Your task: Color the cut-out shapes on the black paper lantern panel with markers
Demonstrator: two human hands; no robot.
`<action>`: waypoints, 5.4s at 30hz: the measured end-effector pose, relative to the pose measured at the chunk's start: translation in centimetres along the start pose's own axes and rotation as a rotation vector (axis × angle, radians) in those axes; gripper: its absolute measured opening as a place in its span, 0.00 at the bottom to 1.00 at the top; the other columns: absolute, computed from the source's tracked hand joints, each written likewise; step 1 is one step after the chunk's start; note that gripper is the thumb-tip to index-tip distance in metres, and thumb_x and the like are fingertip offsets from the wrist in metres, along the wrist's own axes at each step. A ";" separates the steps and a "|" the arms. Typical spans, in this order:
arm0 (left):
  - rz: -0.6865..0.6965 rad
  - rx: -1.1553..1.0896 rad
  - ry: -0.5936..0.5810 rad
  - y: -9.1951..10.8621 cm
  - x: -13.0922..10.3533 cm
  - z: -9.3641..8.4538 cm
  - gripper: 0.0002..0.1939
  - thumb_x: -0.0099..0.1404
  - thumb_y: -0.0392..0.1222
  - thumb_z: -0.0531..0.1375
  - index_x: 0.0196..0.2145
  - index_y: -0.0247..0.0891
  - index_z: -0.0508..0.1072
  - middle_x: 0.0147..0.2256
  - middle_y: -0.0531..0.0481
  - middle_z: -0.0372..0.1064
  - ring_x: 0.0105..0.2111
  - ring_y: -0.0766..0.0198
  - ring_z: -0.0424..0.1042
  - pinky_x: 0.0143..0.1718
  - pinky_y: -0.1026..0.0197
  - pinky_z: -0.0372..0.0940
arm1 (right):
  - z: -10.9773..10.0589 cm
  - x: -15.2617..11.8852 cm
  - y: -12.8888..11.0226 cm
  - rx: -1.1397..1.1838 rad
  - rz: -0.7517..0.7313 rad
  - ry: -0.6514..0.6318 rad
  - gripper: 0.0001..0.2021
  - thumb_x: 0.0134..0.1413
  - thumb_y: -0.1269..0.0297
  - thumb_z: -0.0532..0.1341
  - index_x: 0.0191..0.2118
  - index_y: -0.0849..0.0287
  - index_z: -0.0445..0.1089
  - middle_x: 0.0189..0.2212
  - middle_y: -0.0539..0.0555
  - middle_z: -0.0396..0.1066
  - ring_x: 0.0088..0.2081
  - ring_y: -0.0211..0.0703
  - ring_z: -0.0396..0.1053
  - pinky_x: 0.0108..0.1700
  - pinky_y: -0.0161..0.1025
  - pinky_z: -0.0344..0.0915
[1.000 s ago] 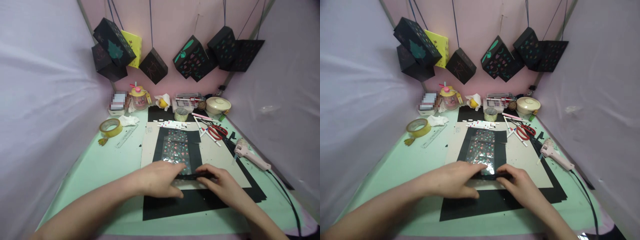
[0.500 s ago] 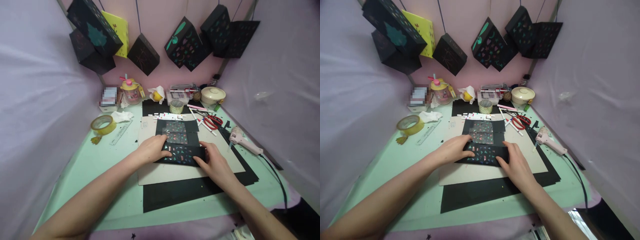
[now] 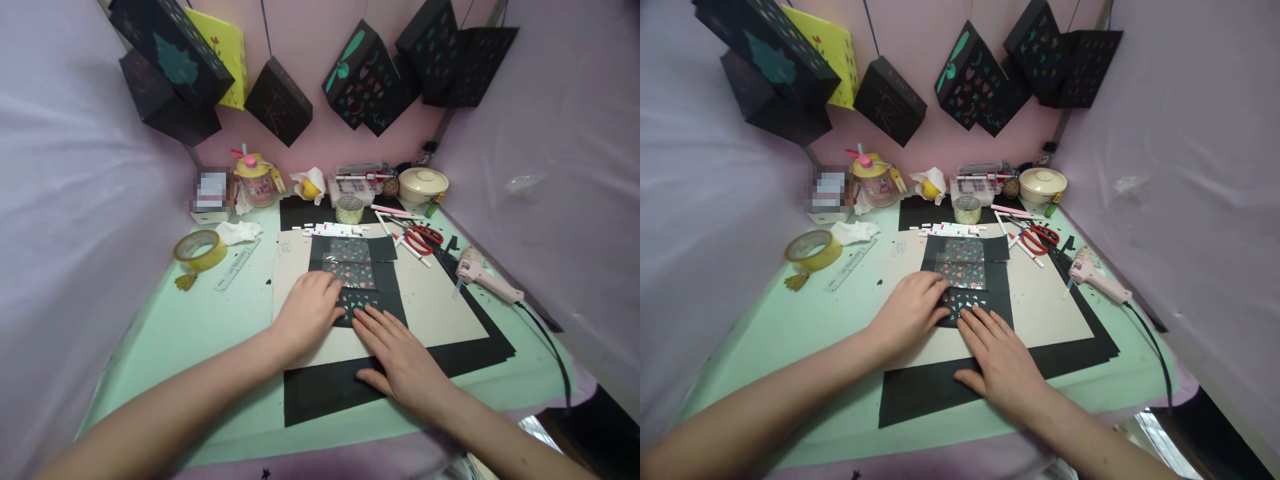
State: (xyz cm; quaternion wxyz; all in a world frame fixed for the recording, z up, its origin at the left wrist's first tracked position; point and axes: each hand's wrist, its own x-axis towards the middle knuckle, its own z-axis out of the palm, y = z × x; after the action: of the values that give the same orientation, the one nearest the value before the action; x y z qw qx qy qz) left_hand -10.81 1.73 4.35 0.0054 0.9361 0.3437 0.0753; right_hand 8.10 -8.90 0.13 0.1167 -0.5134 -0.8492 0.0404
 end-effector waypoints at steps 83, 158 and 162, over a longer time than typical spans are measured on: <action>-0.228 -0.997 0.210 -2.2 -2.4 1.8 0.42 0.52 0.39 0.67 0.62 0.40 0.52 0.46 0.47 0.70 0.46 0.57 0.70 0.47 0.55 0.64 | -7.4 2.5 4.0 0.393 0.282 0.088 0.08 0.55 0.58 0.58 0.30 0.56 0.64 0.25 0.48 0.67 0.29 0.41 0.65 0.32 0.35 0.62; 0.290 -0.192 -0.092 -1.2 -2.3 2.8 0.42 0.62 0.67 0.50 0.64 0.36 0.49 0.65 0.39 0.42 0.65 0.48 0.39 0.62 0.44 0.33 | 0.6 2.1 -0.8 -0.105 0.287 0.186 0.33 0.58 0.49 0.53 0.64 0.61 0.51 0.65 0.61 0.48 0.65 0.55 0.43 0.62 0.58 0.46; 0.290 -0.179 -0.083 -1.2 -2.4 2.9 0.43 0.62 0.67 0.50 0.65 0.36 0.48 0.65 0.39 0.41 0.65 0.49 0.39 0.62 0.45 0.32 | 1.2 2.2 -0.5 -0.112 0.320 0.082 0.38 0.57 0.42 0.50 0.66 0.61 0.47 0.65 0.60 0.45 0.66 0.53 0.41 0.63 0.56 0.43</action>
State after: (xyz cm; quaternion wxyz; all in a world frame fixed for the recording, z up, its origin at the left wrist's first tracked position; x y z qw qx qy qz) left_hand -12.97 1.25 1.06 0.0923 0.9739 0.1963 0.0668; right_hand 6.40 -7.15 -0.56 0.1146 -0.6491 -0.7520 -0.0099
